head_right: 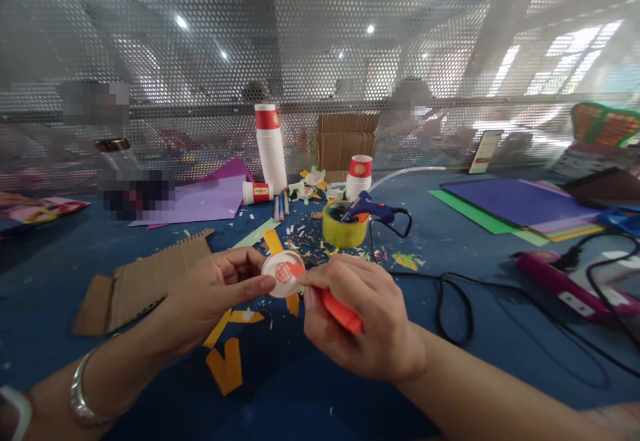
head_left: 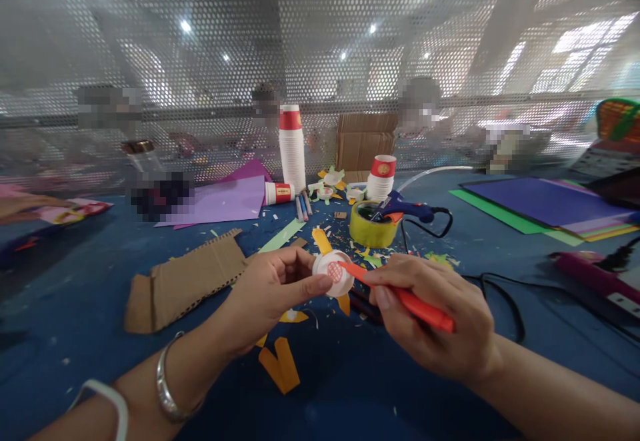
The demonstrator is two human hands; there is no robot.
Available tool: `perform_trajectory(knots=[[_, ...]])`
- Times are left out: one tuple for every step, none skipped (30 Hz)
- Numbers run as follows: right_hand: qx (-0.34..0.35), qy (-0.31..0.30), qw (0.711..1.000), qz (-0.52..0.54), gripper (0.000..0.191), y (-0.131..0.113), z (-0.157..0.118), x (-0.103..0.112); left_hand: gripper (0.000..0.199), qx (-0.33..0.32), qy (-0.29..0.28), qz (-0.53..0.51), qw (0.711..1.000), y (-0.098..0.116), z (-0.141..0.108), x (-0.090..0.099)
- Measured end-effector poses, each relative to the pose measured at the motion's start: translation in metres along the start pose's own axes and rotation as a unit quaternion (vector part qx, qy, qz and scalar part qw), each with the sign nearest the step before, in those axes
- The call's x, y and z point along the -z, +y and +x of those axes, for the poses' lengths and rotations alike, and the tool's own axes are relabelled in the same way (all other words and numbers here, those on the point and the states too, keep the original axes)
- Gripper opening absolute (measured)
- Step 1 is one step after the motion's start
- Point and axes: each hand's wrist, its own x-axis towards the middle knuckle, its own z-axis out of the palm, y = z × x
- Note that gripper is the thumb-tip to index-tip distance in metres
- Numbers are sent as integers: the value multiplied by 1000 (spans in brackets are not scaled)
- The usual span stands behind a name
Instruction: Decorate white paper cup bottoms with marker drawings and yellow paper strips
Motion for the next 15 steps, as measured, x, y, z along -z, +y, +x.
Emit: perform_trajectory(knots=[[-3, 3, 1000, -2, 23, 0, 0, 0, 31, 2, 1, 2, 1000, 0, 0, 0], [-8, 5, 1000, -4, 23, 1, 0, 0, 31, 5, 2, 4, 1000, 1, 0, 0], [-14, 6, 1000, -6, 22, 1, 0, 0, 32, 8, 2, 5, 1000, 1, 0, -1], [-18, 5, 1000, -8, 21, 2, 0, 0, 32, 11, 2, 5, 1000, 2, 0, -1], [-22, 4, 1000, -10, 21, 2, 0, 0, 32, 13, 2, 5, 1000, 2, 0, -1], [-25, 2, 1000, -13, 20, 2, 0, 0, 32, 14, 2, 6, 1000, 2, 0, -1], [-24, 0, 1000, -17, 19, 3, 0, 0, 32, 14, 4, 8, 1000, 2, 0, -1], [-23, 0, 1000, -22, 18, 3, 0, 0, 33, 15, 4, 9, 1000, 2, 0, -1], [-21, 0, 999, -26, 18, 3, 0, -1, 33, 15, 4, 10, 1000, 2, 0, -1], [-18, 0, 999, -29, 18, 3, -1, -1, 33, 17, 3, 11, 1000, 2, 0, -1], [-15, 1, 999, -31, 18, 3, -1, -1, 34, 18, 2, 10, 1000, 1, 0, -1], [-12, 1, 999, -31, 18, 3, -1, -1, 34, 20, 1, 9, 1000, 2, -1, -1], [-10, 2, 999, -30, 18, 3, -1, -1, 35, 22, -1, 8, 1000, 2, -1, -1], [-11, 2, 999, -30, 19, 3, -1, -1, 35, 25, -1, 8, 1000, 2, -1, -1], [-12, 1, 999, -30, 19, 3, -1, -1, 35, 26, 0, 7, 1000, 2, -1, -1]])
